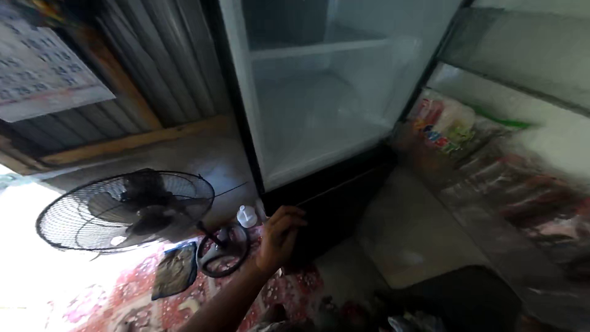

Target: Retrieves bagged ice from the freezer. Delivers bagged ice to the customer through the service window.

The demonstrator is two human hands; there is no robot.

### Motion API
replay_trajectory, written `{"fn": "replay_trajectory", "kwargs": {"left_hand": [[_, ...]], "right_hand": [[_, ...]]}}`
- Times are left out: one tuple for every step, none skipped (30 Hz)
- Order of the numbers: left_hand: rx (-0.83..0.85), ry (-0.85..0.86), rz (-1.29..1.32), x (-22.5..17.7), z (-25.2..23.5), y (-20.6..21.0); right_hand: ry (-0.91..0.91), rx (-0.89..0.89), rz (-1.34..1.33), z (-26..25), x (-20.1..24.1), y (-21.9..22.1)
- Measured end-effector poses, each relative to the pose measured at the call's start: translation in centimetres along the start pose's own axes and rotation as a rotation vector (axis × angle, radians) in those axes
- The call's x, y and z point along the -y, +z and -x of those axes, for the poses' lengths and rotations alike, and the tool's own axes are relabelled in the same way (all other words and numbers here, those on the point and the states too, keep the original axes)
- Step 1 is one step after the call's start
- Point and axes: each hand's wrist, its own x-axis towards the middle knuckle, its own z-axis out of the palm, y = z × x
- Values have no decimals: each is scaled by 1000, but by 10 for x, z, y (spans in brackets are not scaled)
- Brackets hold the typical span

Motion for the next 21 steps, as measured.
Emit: {"fn": "replay_trajectory", "kwargs": {"left_hand": [[-8,-18,-13,-2,4,-1],[-9,-35,-29,-5,8,-2],[-6,-44,-48,-7,12,-5],[-3,-41,-67,-10,14,-8],[-5,-29,-85,-11,15,-11],[-6,-17,-104,-12,16,-15],[-5,-9,-121,-13,16,-20],[-6,-5,-138,-14,17,-27],[-13,0,-153,-14,15,-34],[-21,3,-163,-13,13,-42],[-28,-1,-171,-12,12,-50],[-42,-7,-181,-12,12,-58],[-57,-13,-194,-12,14,-64],[-73,-17,-205,-12,16,-71],[-85,-23,-218,-12,19,-77],[-95,-36,-240,-12,23,-83],[-110,-52,-263,-11,28,-89],[-122,-76,-285,-10,34,-95],[-133,-102,-305,-10,39,-101],[-143,-129,-325,-9,45,-108],[-155,-152,-335,-8,49,-114]], "right_hand": [[75,18,93,-7,-7,-14],[227,55,184,-16,-18,-28],[370,106,280,-21,-39,-39],[474,139,413,-22,-68,-39],[527,133,574,-17,-101,-29],[532,146,709,-10,-133,-12],[502,202,826,-2,-159,11],[442,307,933,4,-182,39],[367,474,1028,4,-200,67],[271,679,1105,-2,-216,95],[145,867,1188,-12,-230,123],[-9,1004,1274,-24,-246,150],[-161,1089,1365,-36,-262,175],[-258,1131,1458,-49,-279,199],[-337,1159,1531,-63,-298,220],[-390,1160,1599,-79,-318,238],[-413,1144,1660,-96,-338,253],[-413,1106,1724,-113,-357,264],[-399,1050,1778,-128,-374,271],[-370,1001,1833,-140,-386,277],[-336,961,1899,-149,-395,281]]}}
